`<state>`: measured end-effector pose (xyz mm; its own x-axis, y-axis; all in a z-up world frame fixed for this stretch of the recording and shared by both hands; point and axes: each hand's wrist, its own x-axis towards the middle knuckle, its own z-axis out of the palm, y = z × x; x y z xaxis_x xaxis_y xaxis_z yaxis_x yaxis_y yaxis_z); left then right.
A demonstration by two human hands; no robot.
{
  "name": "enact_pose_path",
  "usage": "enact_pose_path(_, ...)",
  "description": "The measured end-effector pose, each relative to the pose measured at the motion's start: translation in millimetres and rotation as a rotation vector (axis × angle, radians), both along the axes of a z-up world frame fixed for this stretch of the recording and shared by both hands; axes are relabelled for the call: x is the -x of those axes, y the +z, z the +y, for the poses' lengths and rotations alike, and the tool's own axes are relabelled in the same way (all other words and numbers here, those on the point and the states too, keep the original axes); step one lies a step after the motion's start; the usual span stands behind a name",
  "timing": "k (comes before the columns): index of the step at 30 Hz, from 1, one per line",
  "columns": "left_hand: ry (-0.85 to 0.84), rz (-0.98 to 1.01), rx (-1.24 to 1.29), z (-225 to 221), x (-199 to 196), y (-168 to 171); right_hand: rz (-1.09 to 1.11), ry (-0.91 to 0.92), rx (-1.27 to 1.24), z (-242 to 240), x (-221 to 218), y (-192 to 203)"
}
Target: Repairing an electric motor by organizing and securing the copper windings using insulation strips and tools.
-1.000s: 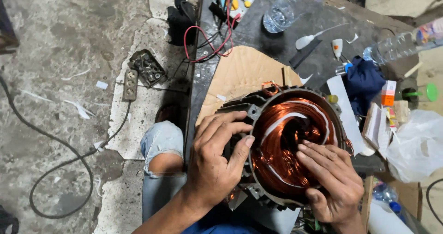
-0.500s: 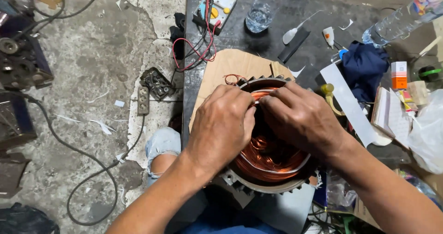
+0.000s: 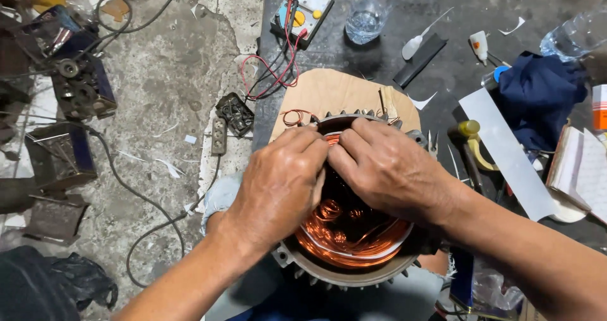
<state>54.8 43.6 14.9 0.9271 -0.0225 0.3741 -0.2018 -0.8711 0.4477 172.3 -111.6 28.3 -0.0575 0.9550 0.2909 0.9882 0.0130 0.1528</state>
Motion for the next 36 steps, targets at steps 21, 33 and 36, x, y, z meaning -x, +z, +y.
enact_pose_path(21,0.009,-0.079,-0.192,-2,0,-3,-0.380,-0.250,0.113,-12,21,9)
enact_pose_path(33,0.019,-0.045,-0.216,-11,-4,-4,-0.146,-0.221,0.087,-17,11,-7)
enact_pose_path(36,0.000,-0.051,-0.193,-11,-5,-6,-0.110,-0.270,0.046,-18,13,-13)
